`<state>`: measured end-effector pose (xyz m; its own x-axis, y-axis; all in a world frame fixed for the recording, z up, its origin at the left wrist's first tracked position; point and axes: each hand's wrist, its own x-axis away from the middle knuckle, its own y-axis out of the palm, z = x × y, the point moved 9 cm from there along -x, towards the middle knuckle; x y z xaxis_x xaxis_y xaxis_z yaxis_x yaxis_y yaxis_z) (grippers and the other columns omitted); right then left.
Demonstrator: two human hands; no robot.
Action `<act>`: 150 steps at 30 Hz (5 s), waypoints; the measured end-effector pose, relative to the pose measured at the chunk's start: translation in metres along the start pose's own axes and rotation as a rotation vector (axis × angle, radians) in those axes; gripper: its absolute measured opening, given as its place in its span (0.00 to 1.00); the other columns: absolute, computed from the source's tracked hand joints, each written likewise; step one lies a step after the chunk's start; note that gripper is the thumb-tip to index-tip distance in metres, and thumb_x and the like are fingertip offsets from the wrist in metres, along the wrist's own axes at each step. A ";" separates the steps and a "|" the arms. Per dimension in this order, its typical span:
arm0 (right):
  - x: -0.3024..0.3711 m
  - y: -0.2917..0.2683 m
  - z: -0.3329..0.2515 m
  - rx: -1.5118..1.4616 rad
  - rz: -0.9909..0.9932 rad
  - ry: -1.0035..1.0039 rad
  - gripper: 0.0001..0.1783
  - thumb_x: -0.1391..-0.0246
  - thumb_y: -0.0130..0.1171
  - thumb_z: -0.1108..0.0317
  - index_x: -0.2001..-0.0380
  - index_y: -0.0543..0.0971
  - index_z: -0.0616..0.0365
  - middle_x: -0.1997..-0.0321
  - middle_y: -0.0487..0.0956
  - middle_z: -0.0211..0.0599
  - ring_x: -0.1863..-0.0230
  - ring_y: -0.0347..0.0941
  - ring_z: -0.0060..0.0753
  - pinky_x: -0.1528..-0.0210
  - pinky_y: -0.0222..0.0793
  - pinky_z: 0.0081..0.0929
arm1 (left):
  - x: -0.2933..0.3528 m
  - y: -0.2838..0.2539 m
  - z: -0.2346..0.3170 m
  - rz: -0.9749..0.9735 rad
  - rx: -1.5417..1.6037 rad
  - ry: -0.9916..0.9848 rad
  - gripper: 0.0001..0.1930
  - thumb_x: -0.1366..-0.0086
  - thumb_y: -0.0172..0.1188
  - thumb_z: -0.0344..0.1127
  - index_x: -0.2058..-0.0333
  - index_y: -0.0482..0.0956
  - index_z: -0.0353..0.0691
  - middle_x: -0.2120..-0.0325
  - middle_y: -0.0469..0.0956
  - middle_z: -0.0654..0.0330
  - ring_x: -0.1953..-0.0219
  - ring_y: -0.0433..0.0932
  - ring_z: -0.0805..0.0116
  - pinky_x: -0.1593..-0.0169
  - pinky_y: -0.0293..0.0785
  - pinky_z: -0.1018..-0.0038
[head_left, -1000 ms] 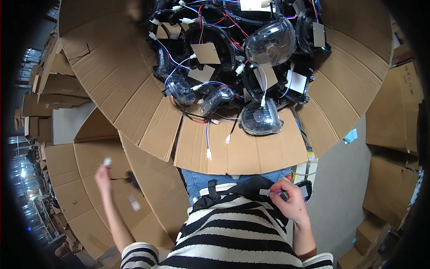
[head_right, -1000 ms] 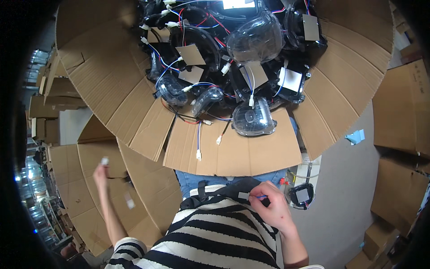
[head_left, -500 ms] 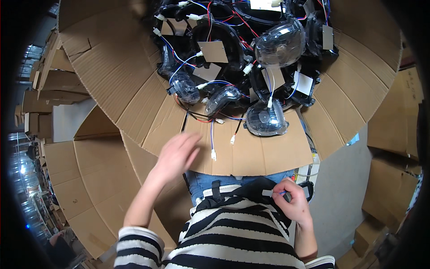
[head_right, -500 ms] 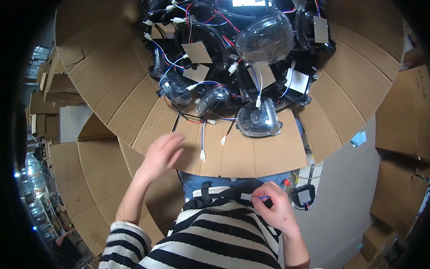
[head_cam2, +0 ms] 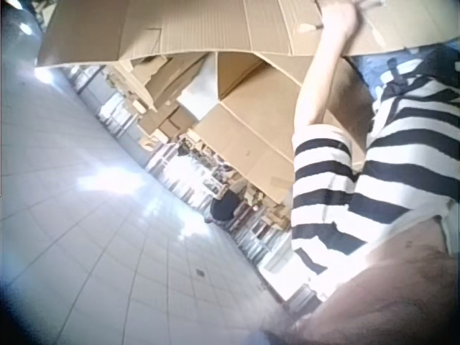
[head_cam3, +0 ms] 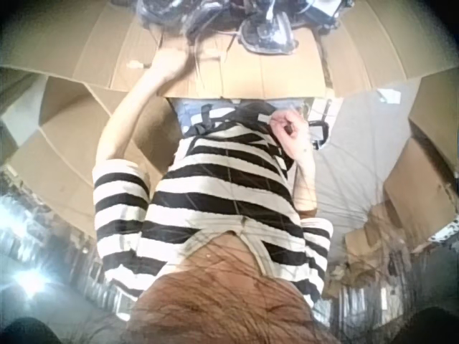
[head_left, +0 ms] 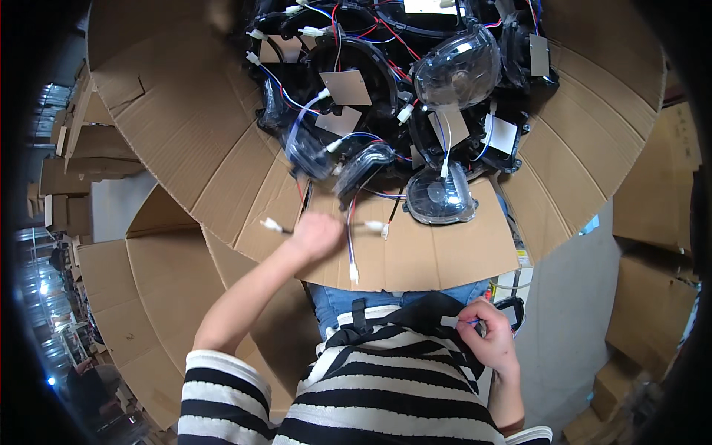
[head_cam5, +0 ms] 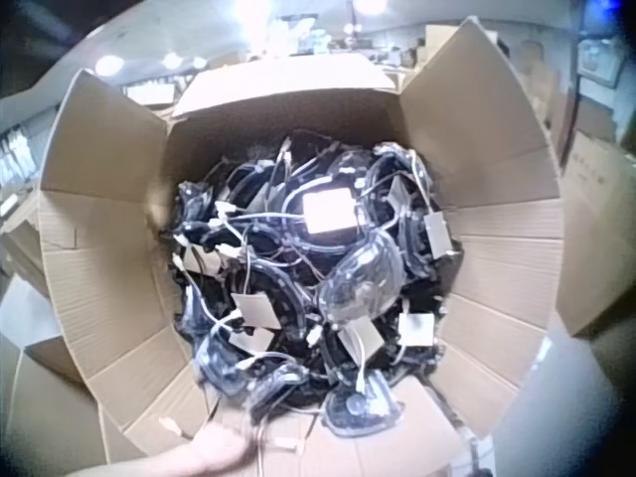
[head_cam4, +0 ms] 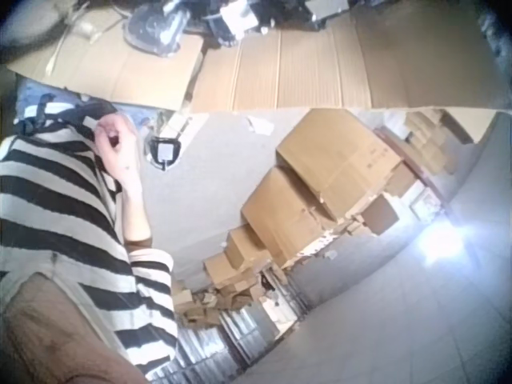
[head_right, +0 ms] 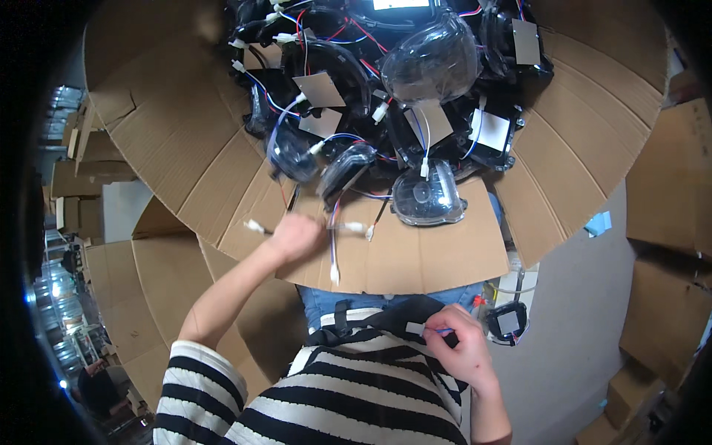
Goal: The person repeatedly picks up small electronic components with attached wires from a large cardboard box. They hold each item briefly, sometimes separating or adjusting the wires, and then place it back into the box. The task involves handling multiple similar units in a repetitive manner without a clear final assembly or destination shown.
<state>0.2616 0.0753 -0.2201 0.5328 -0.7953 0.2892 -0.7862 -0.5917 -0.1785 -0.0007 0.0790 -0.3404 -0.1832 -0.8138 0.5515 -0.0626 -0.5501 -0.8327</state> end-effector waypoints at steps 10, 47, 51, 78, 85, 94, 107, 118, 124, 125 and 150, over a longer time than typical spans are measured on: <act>-0.006 -0.003 0.000 0.077 -0.028 -0.029 0.04 0.64 0.54 0.80 0.80 0.70 0.63 0.79 0.70 0.34 0.75 0.66 0.29 0.73 0.62 0.21 | 0.061 -0.022 0.070 0.159 0.637 -0.041 0.06 0.48 0.49 0.34 0.74 0.69 0.38 0.82 0.72 0.51 0.76 0.73 0.52 0.71 0.68 0.62; 0.000 0.031 0.033 -0.023 -0.075 -0.046 0.06 0.59 0.54 0.68 0.77 0.72 0.59 0.76 0.71 0.37 0.69 0.67 0.36 0.67 0.64 0.27 | 0.070 0.001 0.108 -0.204 1.514 0.072 0.10 0.41 0.46 0.31 0.66 0.74 0.33 0.76 0.72 0.67 0.76 0.66 0.81 0.73 0.62 0.84; 0.002 0.029 0.011 0.014 -0.056 -0.067 0.05 0.59 0.55 0.70 0.77 0.72 0.58 0.76 0.70 0.34 0.73 0.66 0.30 0.72 0.63 0.23 | 0.073 -0.014 0.114 -0.299 1.550 0.223 0.11 0.40 0.46 0.35 0.67 0.75 0.36 0.75 0.72 0.67 0.75 0.64 0.80 0.72 0.61 0.83; -0.006 0.048 0.004 0.146 -0.065 0.095 0.04 0.62 0.54 0.73 0.81 0.70 0.59 0.80 0.70 0.35 0.79 0.67 0.33 0.77 0.64 0.23 | 0.080 -0.052 0.124 0.048 1.229 0.518 0.05 0.49 0.50 0.28 0.72 0.72 0.36 0.81 0.67 0.60 0.78 0.65 0.65 0.71 0.57 0.73; -0.002 0.018 0.014 0.051 -0.032 0.140 0.03 0.62 0.54 0.76 0.79 0.72 0.62 0.80 0.70 0.35 0.77 0.69 0.29 0.75 0.64 0.22 | 0.082 -0.049 0.117 0.057 1.274 0.342 0.13 0.42 0.45 0.35 0.59 0.69 0.38 0.69 0.71 0.53 0.66 0.71 0.56 0.58 0.65 0.70; -0.002 0.029 -0.009 -0.121 -0.177 0.074 0.04 0.63 0.54 0.79 0.78 0.71 0.63 0.79 0.69 0.33 0.75 0.67 0.26 0.74 0.63 0.19 | 0.092 -0.054 0.117 -0.008 1.452 0.373 0.08 0.42 0.48 0.32 0.67 0.74 0.36 0.76 0.74 0.59 0.74 0.71 0.68 0.66 0.64 0.75; 0.009 0.039 0.006 -0.350 -0.187 0.274 0.03 0.58 0.53 0.76 0.77 0.71 0.63 0.78 0.71 0.30 0.75 0.66 0.17 0.72 0.62 0.16 | 0.091 -0.048 0.113 0.100 1.507 0.256 0.07 0.50 0.54 0.25 0.70 0.77 0.34 0.76 0.71 0.61 0.73 0.67 0.71 0.67 0.61 0.77; 0.010 0.043 0.018 -0.166 -0.124 0.352 0.04 0.56 0.52 0.73 0.77 0.71 0.63 0.80 0.72 0.31 0.77 0.65 0.16 0.75 0.61 0.15 | 0.101 -0.065 0.098 0.420 1.062 0.272 0.10 0.57 0.57 0.26 0.72 0.79 0.42 0.77 0.69 0.65 0.72 0.65 0.70 0.65 0.57 0.75; 0.007 0.048 0.033 -0.197 -0.094 0.357 0.05 0.55 0.52 0.71 0.76 0.71 0.63 0.81 0.71 0.29 0.78 0.63 0.14 0.76 0.59 0.14 | 0.106 -0.069 0.096 0.680 0.742 0.221 0.15 0.61 0.60 0.28 0.70 0.79 0.49 0.78 0.67 0.68 0.75 0.64 0.70 0.68 0.53 0.75; 0.007 0.052 0.038 -0.228 -0.108 0.389 0.05 0.55 0.51 0.71 0.76 0.71 0.63 0.81 0.70 0.28 0.78 0.62 0.13 0.77 0.59 0.14 | 0.107 -0.070 0.097 0.719 0.687 0.206 0.15 0.62 0.60 0.28 0.70 0.78 0.49 0.78 0.67 0.68 0.75 0.63 0.70 0.69 0.53 0.75; 0.017 0.015 0.046 -0.104 -0.090 0.342 0.02 0.56 0.51 0.76 0.75 0.72 0.63 0.78 0.73 0.28 0.72 0.68 0.16 0.71 0.62 0.16 | 0.446 -0.167 -0.122 1.991 0.611 -0.338 0.11 0.42 0.49 0.33 0.62 0.71 0.34 0.73 0.72 0.58 0.70 0.68 0.69 0.63 0.63 0.73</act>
<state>0.2732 0.0473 -0.2608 0.4798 -0.6399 0.6002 -0.7777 -0.6269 -0.0465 -0.1920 -0.1692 0.0380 0.5653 -0.1952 -0.8015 0.2100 0.9736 -0.0891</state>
